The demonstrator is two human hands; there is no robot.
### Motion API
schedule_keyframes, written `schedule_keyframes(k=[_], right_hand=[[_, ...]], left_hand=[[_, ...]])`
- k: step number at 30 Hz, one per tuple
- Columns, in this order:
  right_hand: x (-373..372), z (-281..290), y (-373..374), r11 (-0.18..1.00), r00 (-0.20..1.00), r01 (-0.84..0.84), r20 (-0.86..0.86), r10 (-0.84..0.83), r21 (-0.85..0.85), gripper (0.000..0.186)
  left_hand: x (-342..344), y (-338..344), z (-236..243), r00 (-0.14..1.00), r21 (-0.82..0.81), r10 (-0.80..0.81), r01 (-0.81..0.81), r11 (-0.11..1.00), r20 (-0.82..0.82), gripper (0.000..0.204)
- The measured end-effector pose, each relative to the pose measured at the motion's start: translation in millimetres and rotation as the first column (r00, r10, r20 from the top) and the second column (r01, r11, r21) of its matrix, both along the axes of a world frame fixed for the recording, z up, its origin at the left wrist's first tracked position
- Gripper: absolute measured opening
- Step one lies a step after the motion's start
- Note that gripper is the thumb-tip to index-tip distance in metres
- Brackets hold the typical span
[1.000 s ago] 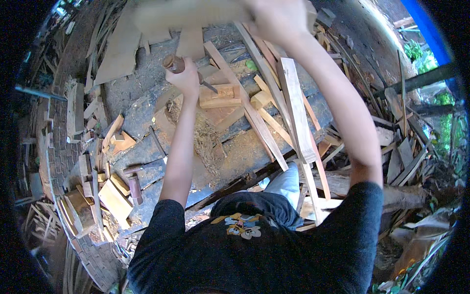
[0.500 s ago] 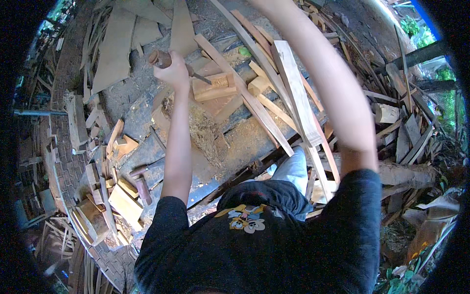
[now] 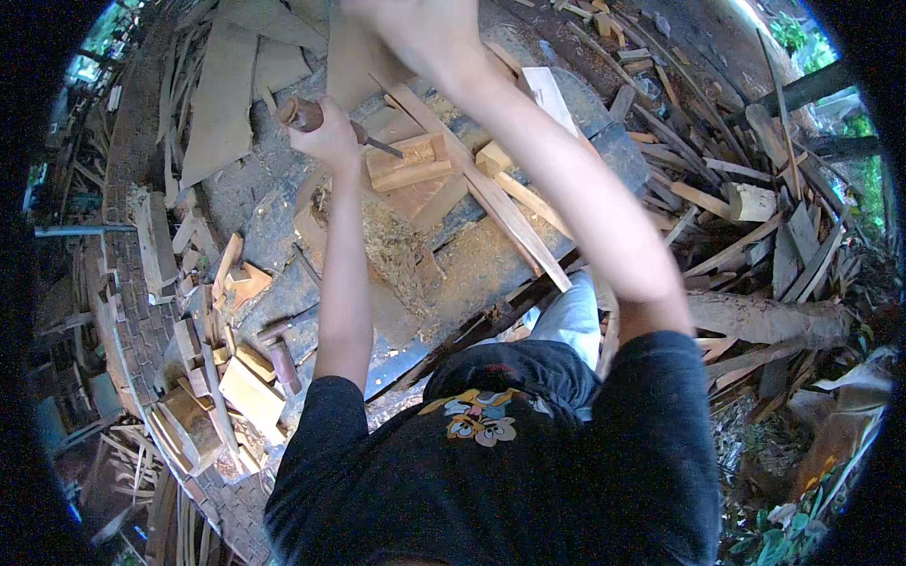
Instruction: Using a chisel and a wooden block as a mallet to carve a mortise into a wooden piece.
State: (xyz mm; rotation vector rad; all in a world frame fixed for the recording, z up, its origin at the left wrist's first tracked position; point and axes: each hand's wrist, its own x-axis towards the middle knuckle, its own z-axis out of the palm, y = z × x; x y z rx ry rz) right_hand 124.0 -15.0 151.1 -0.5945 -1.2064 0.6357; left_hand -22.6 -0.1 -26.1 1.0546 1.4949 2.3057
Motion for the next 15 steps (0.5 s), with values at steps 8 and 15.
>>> schedule_keyframes(k=[8,15], right_hand=[[7.9,22.9,9.6,0.891,0.624,0.022,0.69,-0.367,0.453,0.064],[26.0,-3.8,5.2,0.787,-0.167,-0.124,0.769,-0.617,0.605,0.063]], left_hand=[[-4.1,-1.6,-4.2,0.999,-0.028,0.026,-0.027,0.999,-0.023,0.014],[-11.7,-2.6,-5.7,1.0,0.012,0.028,-0.028,1.0,-0.008,0.012]])
